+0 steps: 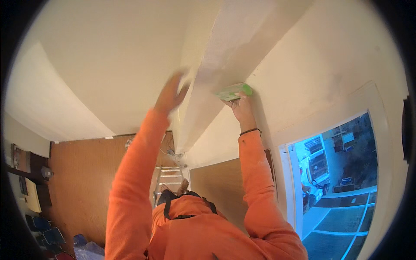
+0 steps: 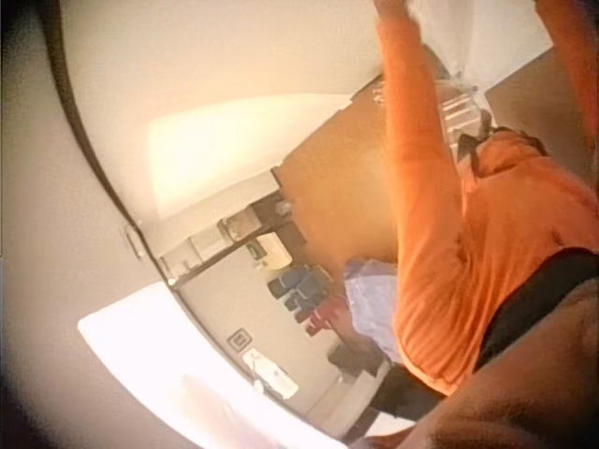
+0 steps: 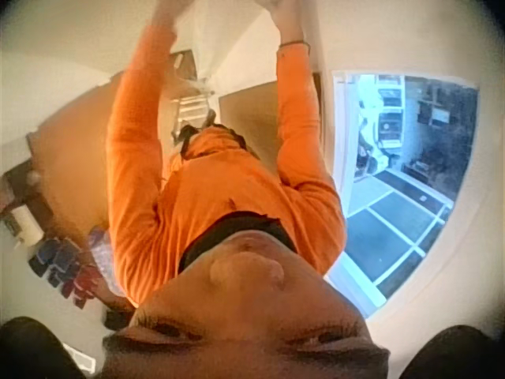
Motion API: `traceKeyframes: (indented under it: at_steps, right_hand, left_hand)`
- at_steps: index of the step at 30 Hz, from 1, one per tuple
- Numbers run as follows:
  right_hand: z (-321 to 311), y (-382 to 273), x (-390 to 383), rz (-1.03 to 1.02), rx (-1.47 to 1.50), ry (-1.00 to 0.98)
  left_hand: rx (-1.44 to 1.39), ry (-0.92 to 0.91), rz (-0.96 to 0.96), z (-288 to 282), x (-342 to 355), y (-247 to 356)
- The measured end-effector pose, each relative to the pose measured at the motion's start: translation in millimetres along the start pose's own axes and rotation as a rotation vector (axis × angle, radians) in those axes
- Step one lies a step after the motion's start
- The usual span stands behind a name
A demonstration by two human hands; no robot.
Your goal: The person applies adhesive to a wall section using a putty knife, then positions and smooths a large sheet of white wallpaper onto the wall using a green plastic smoother. The person works on a wall adjacent to a window, smoothing the paper from the center outward to remove air bubbles.
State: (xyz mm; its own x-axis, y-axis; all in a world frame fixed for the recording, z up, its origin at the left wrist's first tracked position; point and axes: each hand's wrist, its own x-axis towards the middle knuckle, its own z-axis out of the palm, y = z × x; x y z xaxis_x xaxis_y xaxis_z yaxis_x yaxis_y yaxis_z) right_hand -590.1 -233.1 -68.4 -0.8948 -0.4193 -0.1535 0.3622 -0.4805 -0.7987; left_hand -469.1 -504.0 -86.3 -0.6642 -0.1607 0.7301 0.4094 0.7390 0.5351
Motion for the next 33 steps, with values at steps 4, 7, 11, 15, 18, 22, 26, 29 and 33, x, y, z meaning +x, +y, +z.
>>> traceKeyframes:
  at_steps: [4, 7, 11, 15, 18, 22, 26, 29, 33]
  right_hand:
    - [26.0, 26.0, 20.1, 0.026, 0.005, 0.082]
    - [26.5, 36.2, 26.8, 0.064, 0.113, 0.161]
    - [40.9, 6.3, 47.0, 0.012, 0.062, 0.087]
    - [69.7, -49.8, 59.6, -0.006, 0.024, 0.053]
    - [91.3, -87.9, 46.2, -0.070, -0.077, -0.157]
    - [95.6, -82.3, -25.7, -0.353, -0.195, -0.067]
    - [34.3, -16.8, -41.9, -0.225, -0.109, 0.109]
    - [-9.2, 43.3, -24.8, -0.045, -0.073, 0.107]
    - [-26.1, 76.4, 2.6, 0.063, -0.022, 0.154]
  left_hand:
    - [0.071, -0.406, -0.851, -51.5, -358.5, -52.1]
    - [0.149, -0.669, -1.403, -121.3, -564.0, 14.0]
    - [0.150, -0.644, -1.798, -170.4, -654.4, 110.2]
    - [0.158, -0.436, -1.819, -190.0, -724.9, 155.3]
    - [0.105, -0.295, -1.830, -176.2, -736.1, 164.6]
    - [-0.051, -0.241, -1.703, -149.1, -735.3, 146.9]
    - [-0.043, -0.222, -1.621, -135.0, -712.7, 109.7]
    - [-0.060, -0.123, -1.561, -136.3, -703.0, 90.7]
    - [-0.008, -0.063, -1.555, -148.6, -690.8, 84.7]
